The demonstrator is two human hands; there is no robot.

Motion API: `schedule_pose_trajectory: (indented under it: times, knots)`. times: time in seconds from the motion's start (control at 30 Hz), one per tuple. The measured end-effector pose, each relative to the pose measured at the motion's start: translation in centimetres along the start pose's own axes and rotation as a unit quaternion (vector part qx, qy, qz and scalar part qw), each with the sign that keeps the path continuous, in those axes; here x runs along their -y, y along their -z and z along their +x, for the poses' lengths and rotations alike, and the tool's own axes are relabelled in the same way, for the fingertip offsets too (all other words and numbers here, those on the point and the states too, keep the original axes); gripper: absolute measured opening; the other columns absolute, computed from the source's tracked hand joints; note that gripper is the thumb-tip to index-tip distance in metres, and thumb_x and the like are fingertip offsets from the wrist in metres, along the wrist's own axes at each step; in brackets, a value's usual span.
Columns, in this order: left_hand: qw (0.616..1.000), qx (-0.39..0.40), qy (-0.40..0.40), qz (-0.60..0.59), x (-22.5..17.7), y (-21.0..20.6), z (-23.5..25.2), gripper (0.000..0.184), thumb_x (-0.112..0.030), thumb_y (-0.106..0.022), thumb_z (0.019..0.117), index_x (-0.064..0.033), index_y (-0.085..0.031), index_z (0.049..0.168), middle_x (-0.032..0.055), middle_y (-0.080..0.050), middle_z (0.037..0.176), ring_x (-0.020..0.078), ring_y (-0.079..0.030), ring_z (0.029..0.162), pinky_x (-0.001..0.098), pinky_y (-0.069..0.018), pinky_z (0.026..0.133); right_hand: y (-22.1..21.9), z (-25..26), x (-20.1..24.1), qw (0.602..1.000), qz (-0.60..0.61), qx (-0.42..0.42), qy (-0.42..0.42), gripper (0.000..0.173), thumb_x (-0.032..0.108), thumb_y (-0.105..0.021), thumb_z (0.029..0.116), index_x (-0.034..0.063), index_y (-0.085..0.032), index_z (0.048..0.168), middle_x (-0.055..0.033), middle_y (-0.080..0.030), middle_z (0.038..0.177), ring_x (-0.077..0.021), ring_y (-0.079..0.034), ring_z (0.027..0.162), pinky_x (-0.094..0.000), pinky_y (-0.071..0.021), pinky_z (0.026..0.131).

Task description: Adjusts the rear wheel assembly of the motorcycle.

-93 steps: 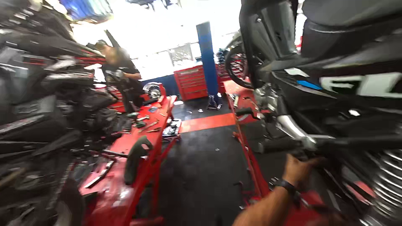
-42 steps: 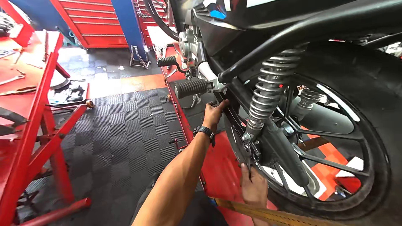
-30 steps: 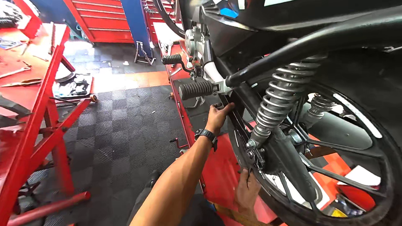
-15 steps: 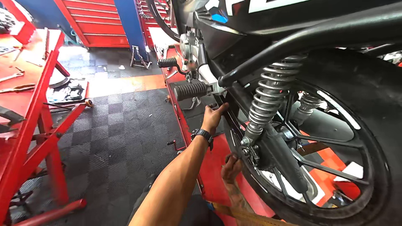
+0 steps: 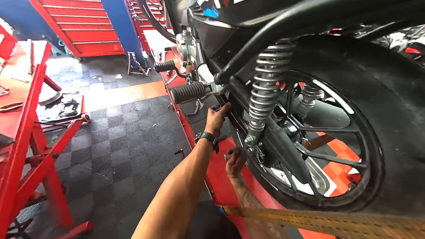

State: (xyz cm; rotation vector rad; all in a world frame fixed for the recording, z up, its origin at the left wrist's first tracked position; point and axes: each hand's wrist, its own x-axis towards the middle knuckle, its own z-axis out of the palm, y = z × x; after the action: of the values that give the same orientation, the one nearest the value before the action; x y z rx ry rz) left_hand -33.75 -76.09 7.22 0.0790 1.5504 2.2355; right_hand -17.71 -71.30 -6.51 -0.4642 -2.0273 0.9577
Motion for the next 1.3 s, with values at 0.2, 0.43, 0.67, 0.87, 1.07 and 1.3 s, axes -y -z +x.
schedule_pose_trajectory:
  times: [0.2, 0.43, 0.67, 0.87, 1.07, 1.3]
  knots:
    - [1.0, -0.017, 0.013, -0.003, -0.4, -0.1, -0.1, 0.069, -0.036, -0.078, 0.0918, 0.003, -0.048, 0.14, 0.02, -0.067, 0.118, 0.0257, -0.067, 0.1, 0.0423, -0.0569, 0.087, 5.2, -1.4, 2.4, 0.994, -0.057, 0.073, -0.064, 0.041, 0.027, -0.036, 0.1077, 0.0027, -0.064, 0.091, -0.0002, -0.061, 0.067, -0.0127, -0.061, 0.059, -0.0347, -0.0558, 0.059]
    - [1.0, -0.013, 0.022, -0.005, -0.1, 0.1, -0.1, 0.074, -0.037, -0.08, 0.0897, 0.0024, -0.045, 0.142, 0.0209, -0.066, 0.121, 0.0264, -0.068, 0.104, 0.0427, -0.0574, 0.089, 8.2, -2.9, 4.3, 0.979, -0.111, 0.094, -0.141, 0.045, 0.036, -0.037, 0.1076, 0.0019, -0.065, 0.099, -0.0002, -0.059, 0.064, -0.0144, -0.06, 0.055, -0.0373, -0.0553, 0.056]
    - [1.0, -0.008, 0.028, 0.009, -0.1, 0.3, -0.1, 0.079, -0.038, -0.08, 0.09, 0.0025, -0.04, 0.146, 0.0212, -0.065, 0.122, 0.0265, -0.067, 0.105, 0.0426, -0.057, 0.09, 12.2, -1.4, 8.8, 0.945, -0.236, 0.137, -0.18, 0.048, 0.042, -0.043, 0.1065, 0.0067, -0.073, 0.096, -0.0051, -0.061, 0.065, -0.0218, -0.062, 0.061, -0.0481, -0.0518, 0.06]
    - [1.0, -0.008, 0.023, 0.007, 0.0, 0.2, -0.2, 0.077, -0.037, -0.079, 0.0905, 0.0026, -0.041, 0.145, 0.0208, -0.066, 0.121, 0.0259, -0.067, 0.105, 0.0427, -0.0571, 0.091, 10.9, -1.7, 8.1, 0.959, -0.235, 0.08, -0.136, 0.049, 0.039, -0.042, 0.1064, 0.0049, -0.071, 0.088, -0.0051, -0.062, 0.064, -0.0191, -0.063, 0.062, -0.0433, -0.0515, 0.058]
    - [0.999, -0.003, 0.032, 0.016, -0.3, 0.4, 0.1, 0.078, -0.038, -0.08, 0.0895, 0.0012, -0.041, 0.145, 0.0197, -0.066, 0.122, 0.0255, -0.068, 0.107, 0.0424, -0.0568, 0.093, 4.2, -2.0, 3.9, 0.991, -0.085, -0.067, -0.081, 0.045, 0.029, -0.038, 0.1052, -0.0046, -0.061, 0.086, -0.003, -0.053, 0.065, -0.0085, -0.056, 0.059, -0.0282, -0.0516, 0.06]
    - [1.0, -0.003, 0.025, 0.009, -0.2, 0.3, 0.3, 0.077, -0.038, -0.079, 0.091, 0.0018, -0.041, 0.145, 0.0201, -0.065, 0.123, 0.0249, -0.067, 0.106, 0.0398, -0.0567, 0.091, -0.8, -1.0, -0.4, 0.996, 0.018, -0.085, -0.006, 0.059, 0.05, -0.025, 0.1091, 0.0043, -0.056, 0.088, 0.0002, -0.05, 0.062, -0.0107, -0.05, 0.05, -0.0322, -0.0502, 0.05]
